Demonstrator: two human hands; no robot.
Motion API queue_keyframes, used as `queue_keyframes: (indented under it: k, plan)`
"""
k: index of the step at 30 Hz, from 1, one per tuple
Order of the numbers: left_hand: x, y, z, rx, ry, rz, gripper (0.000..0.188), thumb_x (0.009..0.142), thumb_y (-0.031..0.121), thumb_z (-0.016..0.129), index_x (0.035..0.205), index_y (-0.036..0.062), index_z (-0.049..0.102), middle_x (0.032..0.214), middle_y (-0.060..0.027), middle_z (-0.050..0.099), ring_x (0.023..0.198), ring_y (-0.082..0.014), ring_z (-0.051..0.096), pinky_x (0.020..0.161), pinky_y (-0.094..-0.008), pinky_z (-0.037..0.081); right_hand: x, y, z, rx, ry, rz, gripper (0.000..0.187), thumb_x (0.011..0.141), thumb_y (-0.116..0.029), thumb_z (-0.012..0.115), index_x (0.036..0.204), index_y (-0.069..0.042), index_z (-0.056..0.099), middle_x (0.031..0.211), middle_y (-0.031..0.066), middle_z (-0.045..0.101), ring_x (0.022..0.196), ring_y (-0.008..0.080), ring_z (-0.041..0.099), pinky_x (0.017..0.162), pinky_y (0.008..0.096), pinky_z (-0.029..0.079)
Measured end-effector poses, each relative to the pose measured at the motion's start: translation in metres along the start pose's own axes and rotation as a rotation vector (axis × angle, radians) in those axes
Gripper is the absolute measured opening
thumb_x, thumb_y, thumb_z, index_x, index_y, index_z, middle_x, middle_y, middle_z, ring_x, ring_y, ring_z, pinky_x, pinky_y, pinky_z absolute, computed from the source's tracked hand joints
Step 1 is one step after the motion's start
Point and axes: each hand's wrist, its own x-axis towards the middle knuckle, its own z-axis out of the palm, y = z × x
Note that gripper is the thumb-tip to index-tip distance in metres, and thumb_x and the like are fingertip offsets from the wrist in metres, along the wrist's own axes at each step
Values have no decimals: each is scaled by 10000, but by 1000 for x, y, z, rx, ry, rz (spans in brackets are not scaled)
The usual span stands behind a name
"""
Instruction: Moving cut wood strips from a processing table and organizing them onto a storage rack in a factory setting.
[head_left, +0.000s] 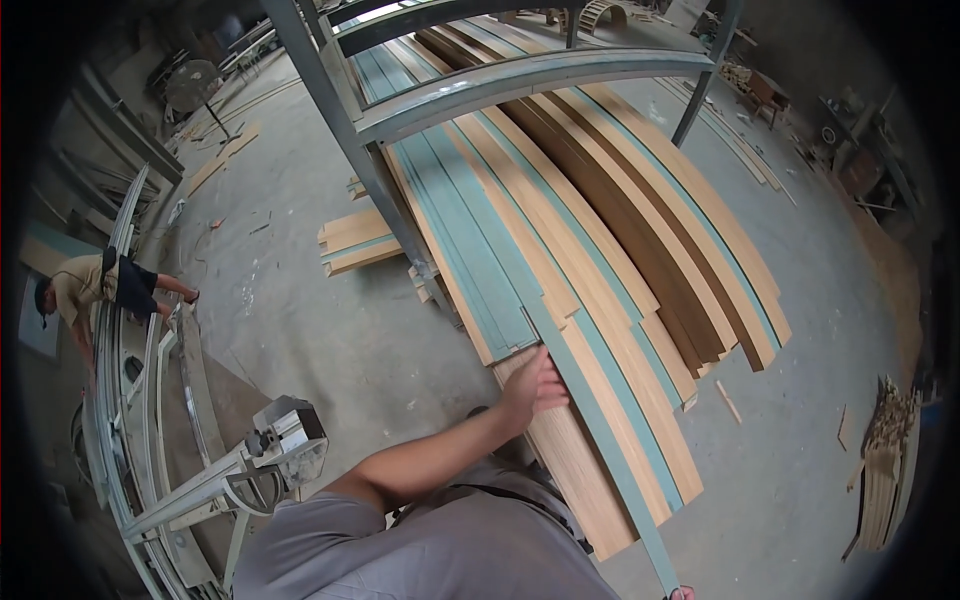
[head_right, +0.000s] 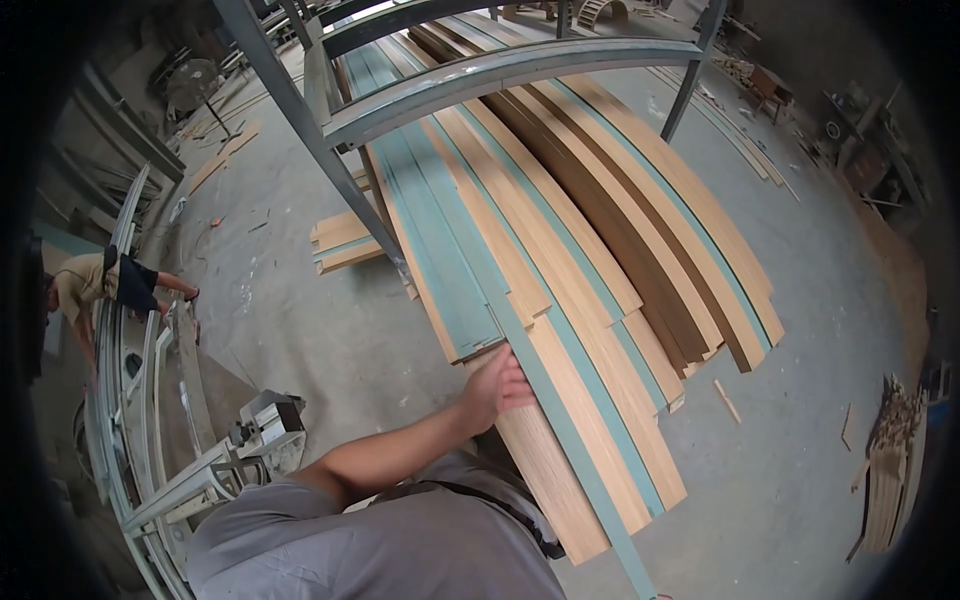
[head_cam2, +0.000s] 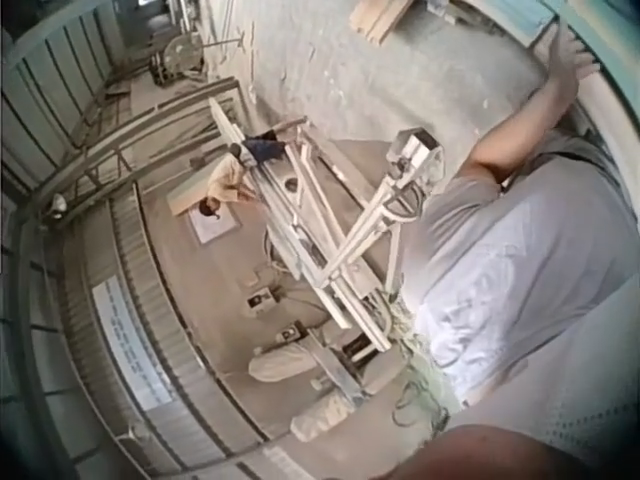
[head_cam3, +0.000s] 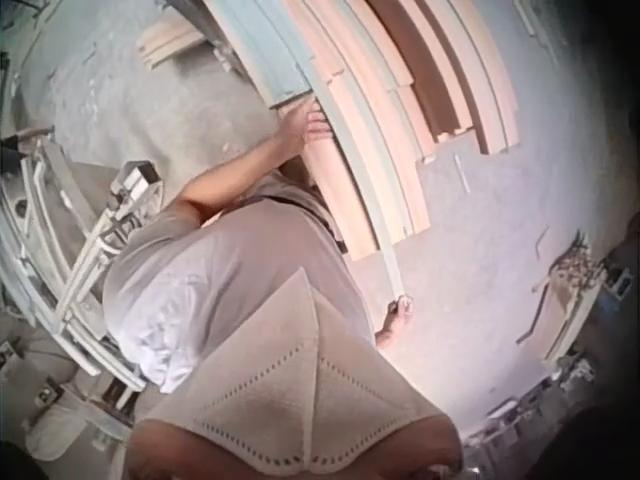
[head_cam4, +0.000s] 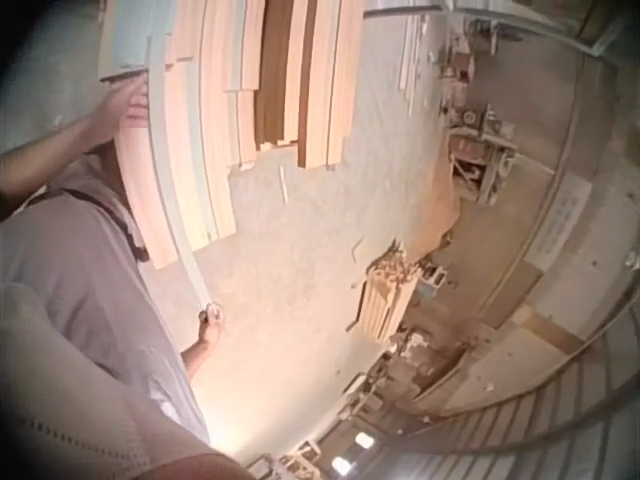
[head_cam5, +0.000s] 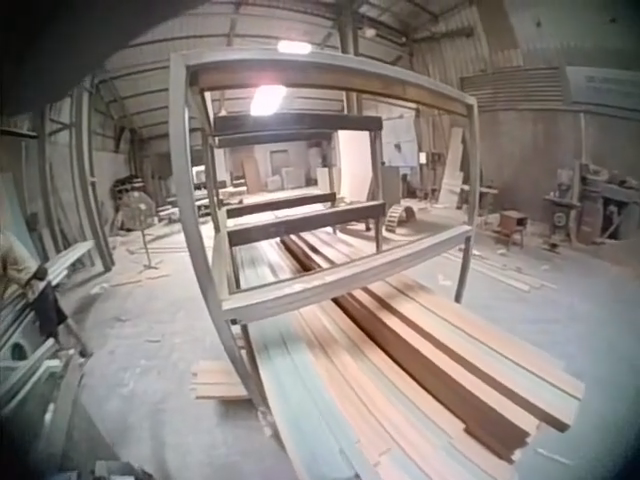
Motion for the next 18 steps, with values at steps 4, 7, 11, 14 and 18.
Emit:
queue_keyframes:
  k: [4,7,11,14,18]
  plan:
    - [-9,-24,-22,233,-71,-188,462,914,429,375,1088,17,493,1016,-116,567,926,-212,566,788,-336,486,30,-27,76,-90,-34,-25,53,803,-60,574,839,-21,569,680,6,491,547,95,415,484,218,349]
    - [-19,-30,-53,427,-144,-199,410,897,405,430,1047,37,532,976,-94,584,847,-182,582,733,-303,490,72,-3,121,-151,-283,-258,273,808,-143,592,982,68,598,627,38,545,466,70,446,419,203,354]
    - [-32,-34,-82,572,-109,-139,325,877,354,501,984,55,570,884,-48,609,754,-128,580,641,-258,481,56,-43,233,-375,-529,-300,333,765,-45,612,1082,47,575,754,32,585,526,56,484,445,186,374]
    - [-42,-39,-94,714,-60,-62,283,874,319,525,958,54,577,841,-31,611,727,-109,567,613,-245,467,68,-46,292,-259,-516,-416,262,789,-58,605,1036,33,607,776,26,594,561,56,498,483,194,394]
    - [-66,-51,-112,684,95,72,234,877,277,539,911,48,576,764,-5,593,669,-81,537,586,-232,446,98,-53,362,-338,-518,-984,204,813,-99,586,984,6,624,808,105,642,648,163,579,600,282,453]
